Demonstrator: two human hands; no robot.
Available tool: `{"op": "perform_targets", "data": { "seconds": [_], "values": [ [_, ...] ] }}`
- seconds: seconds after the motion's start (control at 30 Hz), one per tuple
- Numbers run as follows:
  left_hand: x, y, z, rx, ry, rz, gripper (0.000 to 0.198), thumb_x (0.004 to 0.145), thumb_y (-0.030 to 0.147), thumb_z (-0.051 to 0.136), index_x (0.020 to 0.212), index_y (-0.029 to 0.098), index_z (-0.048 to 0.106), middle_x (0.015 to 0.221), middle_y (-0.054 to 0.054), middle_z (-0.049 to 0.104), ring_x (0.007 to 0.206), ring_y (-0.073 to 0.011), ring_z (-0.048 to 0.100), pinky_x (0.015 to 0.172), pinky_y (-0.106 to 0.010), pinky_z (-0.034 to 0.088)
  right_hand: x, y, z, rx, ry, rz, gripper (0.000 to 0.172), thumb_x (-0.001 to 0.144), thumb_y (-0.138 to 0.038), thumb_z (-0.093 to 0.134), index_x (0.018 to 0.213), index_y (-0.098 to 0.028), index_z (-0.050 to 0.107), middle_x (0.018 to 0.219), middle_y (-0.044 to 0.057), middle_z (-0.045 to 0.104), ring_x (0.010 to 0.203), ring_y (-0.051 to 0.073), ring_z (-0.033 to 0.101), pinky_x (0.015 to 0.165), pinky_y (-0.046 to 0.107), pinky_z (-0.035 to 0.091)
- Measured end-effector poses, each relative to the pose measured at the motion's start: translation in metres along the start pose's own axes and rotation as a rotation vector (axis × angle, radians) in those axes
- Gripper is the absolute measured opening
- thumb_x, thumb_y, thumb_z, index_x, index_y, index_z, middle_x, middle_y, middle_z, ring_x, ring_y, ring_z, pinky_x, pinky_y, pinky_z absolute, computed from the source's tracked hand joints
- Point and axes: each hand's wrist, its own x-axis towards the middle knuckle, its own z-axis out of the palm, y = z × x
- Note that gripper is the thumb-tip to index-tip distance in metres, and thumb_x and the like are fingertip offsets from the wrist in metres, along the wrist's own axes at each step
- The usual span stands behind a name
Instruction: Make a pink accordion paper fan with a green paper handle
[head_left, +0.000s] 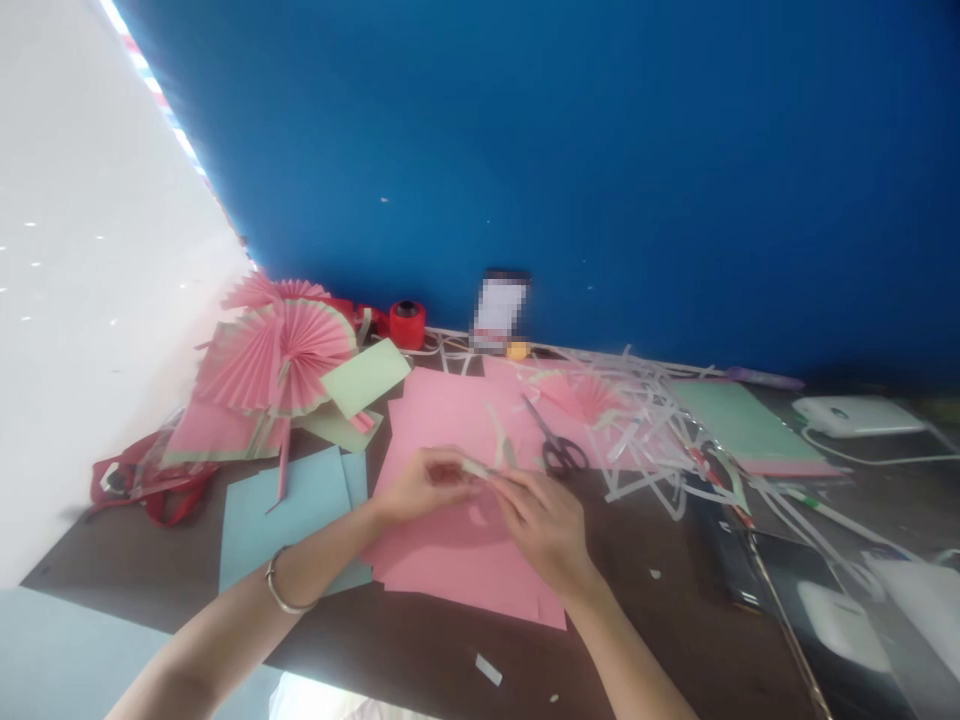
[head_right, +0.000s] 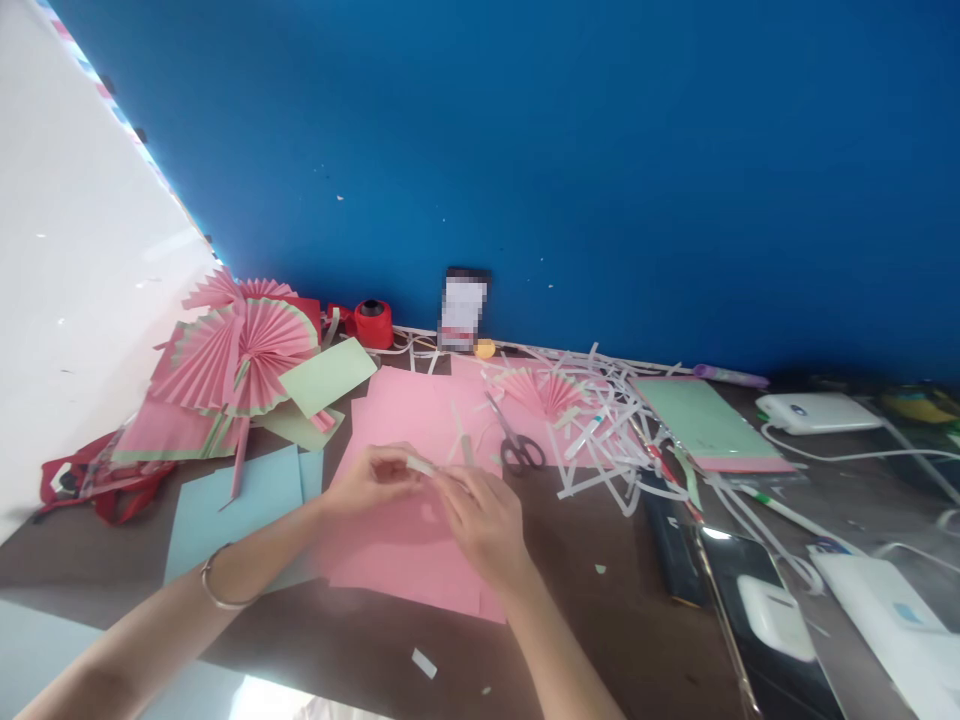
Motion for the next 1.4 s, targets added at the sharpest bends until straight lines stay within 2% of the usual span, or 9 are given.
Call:
{"op": "perform_targets", "data": {
  "seconds": [0.13,0.27,0.43,0.6,0.7,0.9,1.0,1.2,1.4],
  "values": [
    [-0.003,0.004,0.007,0.07,0.091,0.056,0.022,0.079,0.034,0.06,0.088,0.016,0.07,0.104,-0.01,0.06,0.098,-0.019,0.057,0.087,-0.032,0.045,0.001,-0.01,0.006,0.138,0.07,0.126,0.019,0.079,-0.009,0.057,0.093,-0.021,0.064,0.08,0.003,0.067,0.075,0.012,0.064,0.068,0.022,0.05],
    [-0.005,0.007,0.01,0.074,0.057,0.013,0.03,0.085,0.039,0.05,0.097,0.017,0.068,0.112,-0.009,0.063,0.109,-0.0216,0.054,0.096,-0.034,0.041,0.003,-0.02,0.008,0.27,0.059,0.195,0.018,0.08,-0.01,0.056,0.093,-0.021,0.064,0.082,0.003,0.067,0.073,0.012,0.064,0.066,0.021,0.053],
    [-0.004,0.006,0.008,0.037,-0.016,-0.012,0.035,0.082,0.04,0.054,0.105,0.015,0.064,0.107,-0.01,0.065,0.103,-0.0217,0.058,0.092,-0.034,0.043,0.007,-0.023,0.004,0.398,0.089,0.301,0.017,0.08,-0.012,0.056,0.092,-0.022,0.064,0.084,0.004,0.068,0.069,0.013,0.065,0.059,0.022,0.055],
    [-0.003,0.002,0.008,0.126,-0.021,0.085,0.03,0.08,0.037,0.059,0.1,0.015,0.064,0.099,-0.01,0.063,0.093,-0.0188,0.058,0.085,-0.032,0.045,0.008,-0.022,0.002,0.457,0.066,0.372,0.013,0.081,-0.015,0.056,0.088,-0.021,0.065,0.081,0.004,0.069,0.069,0.013,0.065,0.056,0.02,0.054],
    [-0.004,0.0,0.008,0.224,-0.02,0.13,0.026,0.082,0.034,0.056,0.098,0.016,0.064,0.092,-0.008,0.061,0.087,-0.0165,0.057,0.082,-0.03,0.044,0.009,-0.022,0.0,0.44,0.057,0.377,0.011,0.081,-0.014,0.056,0.086,-0.02,0.064,0.079,0.003,0.069,0.067,0.012,0.064,0.056,0.02,0.052],
    [-0.004,-0.005,0.002,0.448,0.106,0.28,0.024,0.089,0.029,0.044,0.088,0.015,0.064,0.078,-0.006,0.057,0.072,-0.0127,0.053,0.068,-0.025,0.044,0.008,-0.016,-0.004,0.266,0.065,0.267,0.013,0.079,-0.011,0.057,0.087,-0.02,0.063,0.075,0.002,0.068,0.067,0.012,0.064,0.064,0.021,0.051],
    [-0.004,-0.008,0.0,0.61,0.095,0.332,0.025,0.09,0.027,0.04,0.09,0.015,0.062,0.074,-0.005,0.054,0.069,-0.0126,0.051,0.064,-0.024,0.043,0.009,-0.011,-0.008,0.116,0.076,0.153,0.014,0.079,-0.01,0.057,0.089,-0.02,0.062,0.075,0.003,0.069,0.07,0.013,0.065,0.068,0.023,0.05],
    [-0.003,-0.019,-0.008,0.97,0.126,0.534,0.031,0.089,0.012,0.034,0.11,0.019,0.056,0.07,-0.001,0.047,0.063,-0.0113,0.043,0.059,-0.023,0.038,0.01,-0.004,-0.014,-0.104,0.047,-0.01,0.014,0.077,-0.01,0.061,0.089,-0.017,0.063,0.079,0.003,0.07,0.073,0.014,0.065,0.072,0.025,0.048],
    [-0.004,-0.014,-0.014,1.183,0.07,0.535,0.05,0.082,0.002,0.032,0.12,0.028,0.049,0.075,0.0,0.047,0.065,-0.0113,0.042,0.06,-0.023,0.037,0.007,-0.001,-0.014,-0.113,-0.037,-0.041,0.015,0.078,-0.01,0.061,0.091,-0.017,0.064,0.084,0.003,0.069,0.078,0.014,0.063,0.075,0.024,0.047]
  ]
}}
